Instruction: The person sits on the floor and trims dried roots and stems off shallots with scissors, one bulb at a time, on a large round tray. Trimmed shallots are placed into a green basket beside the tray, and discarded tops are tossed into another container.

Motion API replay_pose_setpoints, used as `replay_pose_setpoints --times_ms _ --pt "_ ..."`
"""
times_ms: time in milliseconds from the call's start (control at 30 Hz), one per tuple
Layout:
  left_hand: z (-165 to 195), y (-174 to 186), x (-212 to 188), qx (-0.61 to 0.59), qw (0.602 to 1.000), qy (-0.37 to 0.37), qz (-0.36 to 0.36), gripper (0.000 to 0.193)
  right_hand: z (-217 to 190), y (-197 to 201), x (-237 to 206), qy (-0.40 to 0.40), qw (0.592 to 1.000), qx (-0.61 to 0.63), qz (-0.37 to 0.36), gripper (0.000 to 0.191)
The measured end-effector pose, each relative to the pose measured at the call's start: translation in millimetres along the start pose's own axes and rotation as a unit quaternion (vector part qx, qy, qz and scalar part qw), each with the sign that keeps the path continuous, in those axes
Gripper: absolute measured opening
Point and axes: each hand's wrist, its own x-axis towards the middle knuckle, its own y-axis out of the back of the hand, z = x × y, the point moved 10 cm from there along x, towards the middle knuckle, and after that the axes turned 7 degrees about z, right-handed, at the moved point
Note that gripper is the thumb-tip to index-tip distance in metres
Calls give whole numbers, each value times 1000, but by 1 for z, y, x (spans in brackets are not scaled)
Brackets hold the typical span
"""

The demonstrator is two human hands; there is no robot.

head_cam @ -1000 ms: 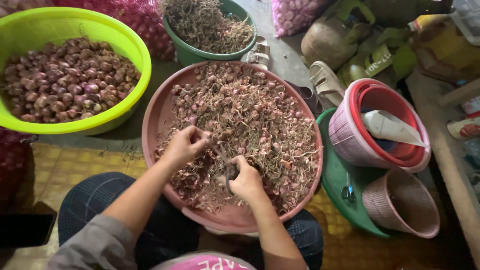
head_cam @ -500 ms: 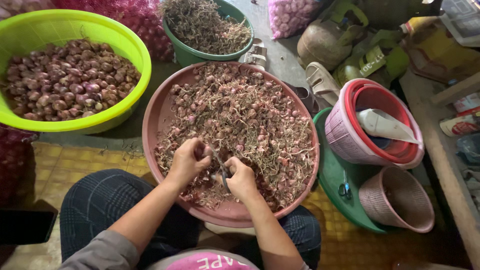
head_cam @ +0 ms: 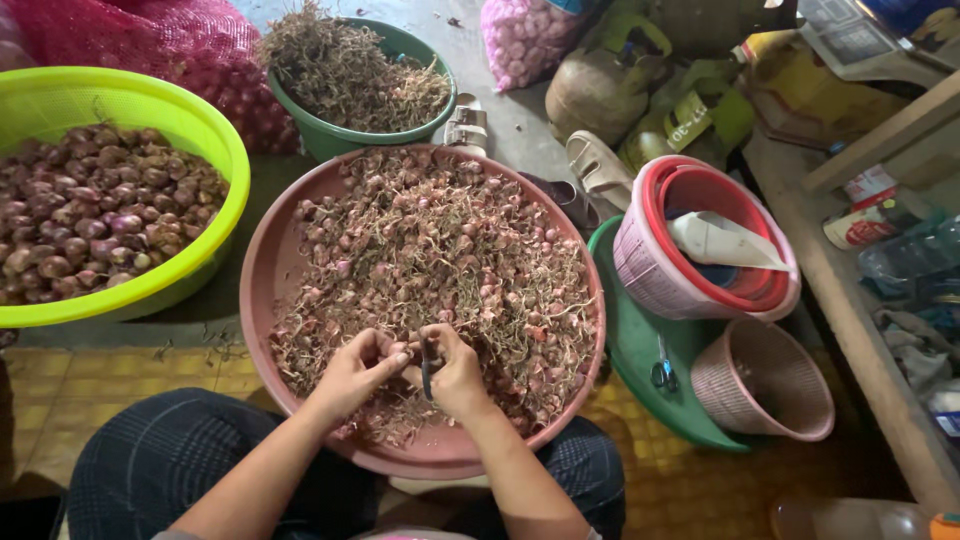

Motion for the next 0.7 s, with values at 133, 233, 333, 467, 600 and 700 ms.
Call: replay_pose_setpoints --times_ms 133,233,333,467,600,700 --pt "7 2 0 25 1000 -16 2 26 6 0 1 -27 1000 7 -2 56" --pt "12 -1 -2 80 996 -43 -5 28 22 4 2 -85 994 71 11 44" --pt "9 -6 -4 113 993 -45 -7 28 27 8 6 -54 995 72 30 40" --pt "9 -13 -6 -32 997 -48 -54 28 25 14 8 -42 984 155 78 37" --pt "-1 -11 -5 -144 987 27 -71 28 19 24 7 -142 979 130 64 45" --pt "0 -11 -5 -97 993 9 -69 31 8 8 3 -149 980 128 -25 46"
